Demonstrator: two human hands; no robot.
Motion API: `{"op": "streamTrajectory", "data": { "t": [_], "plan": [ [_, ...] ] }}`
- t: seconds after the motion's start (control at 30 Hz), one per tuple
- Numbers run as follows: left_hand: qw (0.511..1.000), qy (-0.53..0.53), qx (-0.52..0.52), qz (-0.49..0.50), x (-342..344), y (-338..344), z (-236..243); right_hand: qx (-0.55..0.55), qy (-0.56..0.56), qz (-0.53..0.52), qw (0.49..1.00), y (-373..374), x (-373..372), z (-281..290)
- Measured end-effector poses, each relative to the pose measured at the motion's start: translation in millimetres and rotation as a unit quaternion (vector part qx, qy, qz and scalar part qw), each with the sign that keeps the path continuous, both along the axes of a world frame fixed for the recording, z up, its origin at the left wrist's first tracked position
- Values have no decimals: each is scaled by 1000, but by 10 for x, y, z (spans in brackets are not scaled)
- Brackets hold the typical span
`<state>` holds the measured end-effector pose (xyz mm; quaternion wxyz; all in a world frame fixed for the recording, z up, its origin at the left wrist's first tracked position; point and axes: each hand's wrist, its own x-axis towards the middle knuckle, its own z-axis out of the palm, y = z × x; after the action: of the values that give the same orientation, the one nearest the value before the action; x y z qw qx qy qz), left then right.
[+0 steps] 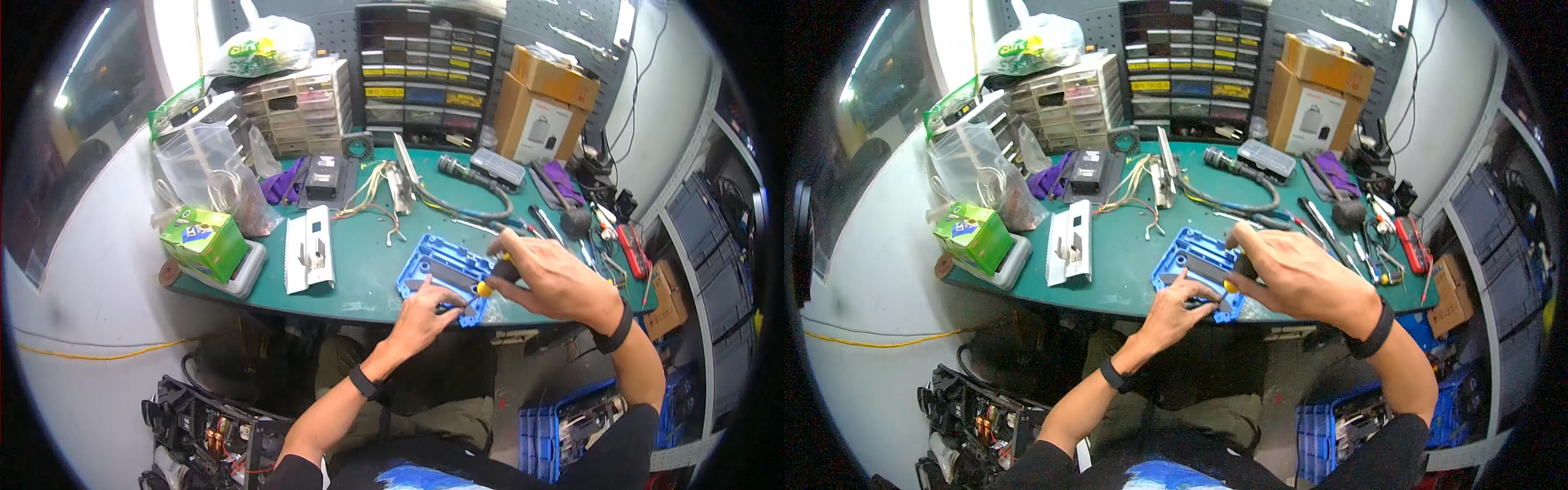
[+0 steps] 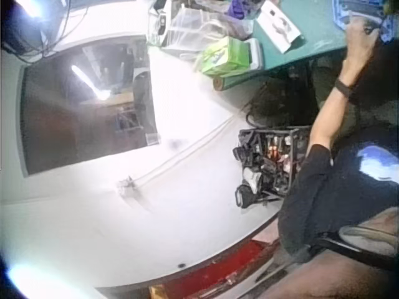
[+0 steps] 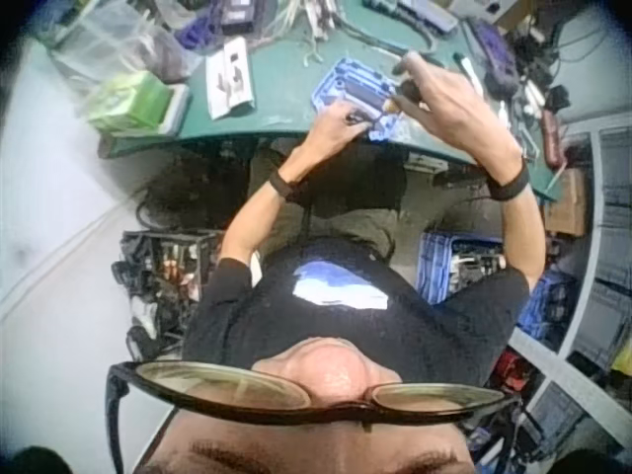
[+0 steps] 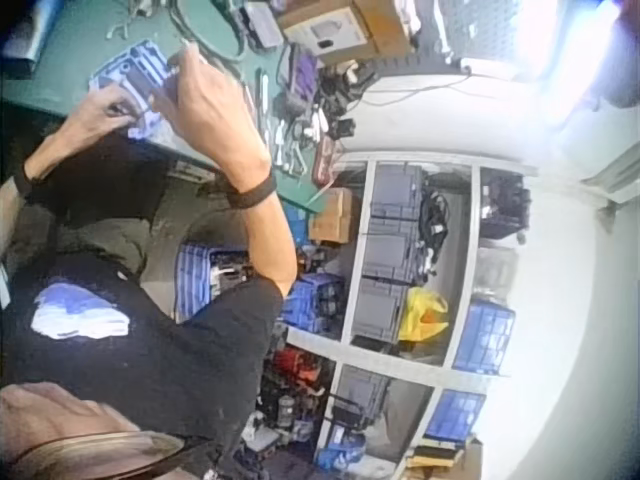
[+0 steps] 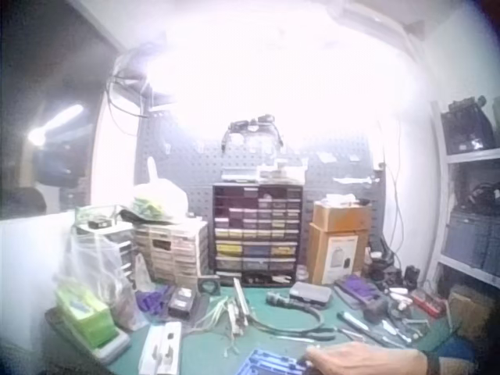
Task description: Repairing and assembling small electronic components on a workbench and floor.
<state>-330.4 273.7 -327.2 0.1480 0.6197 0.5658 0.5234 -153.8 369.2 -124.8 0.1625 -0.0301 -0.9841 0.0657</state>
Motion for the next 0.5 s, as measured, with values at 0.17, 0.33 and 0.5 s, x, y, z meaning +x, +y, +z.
{"op": "streamTrajectory", "data": {
  "t": [0.17, 0.33, 0.5],
  "plan": [
    [999, 18, 31, 13, 10, -6, -24, 30, 15, 17, 999, 43, -6, 112],
    [1000, 13, 8, -3, -12, -19, -39, 16, -54, -54, 997, -6, -49, 127],
    [1000, 8, 10, -7, -7, -21, -34, -48, -52, 84, 994, 79, -94, 219]
  ]
}}
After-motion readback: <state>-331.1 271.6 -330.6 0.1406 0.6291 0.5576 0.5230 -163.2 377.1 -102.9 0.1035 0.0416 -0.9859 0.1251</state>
